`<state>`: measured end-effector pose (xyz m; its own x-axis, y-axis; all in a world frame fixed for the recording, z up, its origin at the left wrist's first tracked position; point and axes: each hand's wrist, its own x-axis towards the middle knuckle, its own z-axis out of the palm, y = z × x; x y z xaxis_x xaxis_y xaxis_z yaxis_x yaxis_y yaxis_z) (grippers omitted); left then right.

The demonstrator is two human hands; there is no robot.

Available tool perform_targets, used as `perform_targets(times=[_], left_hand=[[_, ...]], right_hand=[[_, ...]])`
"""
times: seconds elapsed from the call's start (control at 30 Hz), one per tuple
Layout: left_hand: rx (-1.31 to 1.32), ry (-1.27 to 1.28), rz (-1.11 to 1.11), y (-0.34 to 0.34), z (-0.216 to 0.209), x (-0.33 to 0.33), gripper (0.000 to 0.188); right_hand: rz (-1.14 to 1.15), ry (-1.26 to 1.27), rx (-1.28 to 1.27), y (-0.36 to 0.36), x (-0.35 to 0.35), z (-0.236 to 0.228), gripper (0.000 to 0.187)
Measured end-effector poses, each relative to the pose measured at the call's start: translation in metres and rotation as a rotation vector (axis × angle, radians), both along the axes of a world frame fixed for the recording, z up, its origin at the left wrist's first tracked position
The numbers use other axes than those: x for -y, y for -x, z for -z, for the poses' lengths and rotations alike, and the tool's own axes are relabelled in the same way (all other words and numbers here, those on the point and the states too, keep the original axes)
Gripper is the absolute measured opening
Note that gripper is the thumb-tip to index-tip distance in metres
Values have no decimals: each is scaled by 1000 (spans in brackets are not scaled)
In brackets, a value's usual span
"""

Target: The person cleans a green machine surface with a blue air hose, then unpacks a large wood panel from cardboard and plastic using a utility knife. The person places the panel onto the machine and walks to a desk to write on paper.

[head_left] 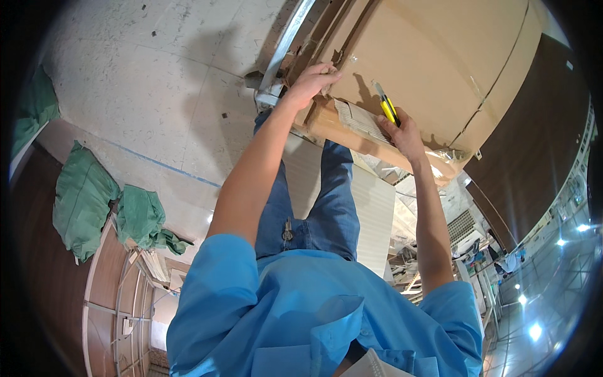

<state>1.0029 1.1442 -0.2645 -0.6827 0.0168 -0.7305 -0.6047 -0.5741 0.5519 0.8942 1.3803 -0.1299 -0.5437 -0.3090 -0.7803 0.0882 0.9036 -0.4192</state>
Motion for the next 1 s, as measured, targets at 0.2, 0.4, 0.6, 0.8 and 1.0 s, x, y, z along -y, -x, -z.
perform_targets(times=[0.2, 0.4, 0.6, 0.8, 1.0], left_hand=[[-257, 139, 518, -49, -33, 7, 54], [-582, 842, 679, -56, -54, -9, 49], [-239, 935, 428, -71, -71, -68, 32], [-283, 1094, 229, -76, -74, -84, 29], [-199, 836, -233, -80, -39, -56, 25]], right_hand=[[-108, -35, 123, 6, 1, -9, 38], [-269, -68, 113, 18, 15, -13, 48], [-505, -50, -19, 27, 43, -13, 44], [-956, 102, -315, 38, 129, 21, 36], [-691, 15, 105, 22, 178, 57, 39]])
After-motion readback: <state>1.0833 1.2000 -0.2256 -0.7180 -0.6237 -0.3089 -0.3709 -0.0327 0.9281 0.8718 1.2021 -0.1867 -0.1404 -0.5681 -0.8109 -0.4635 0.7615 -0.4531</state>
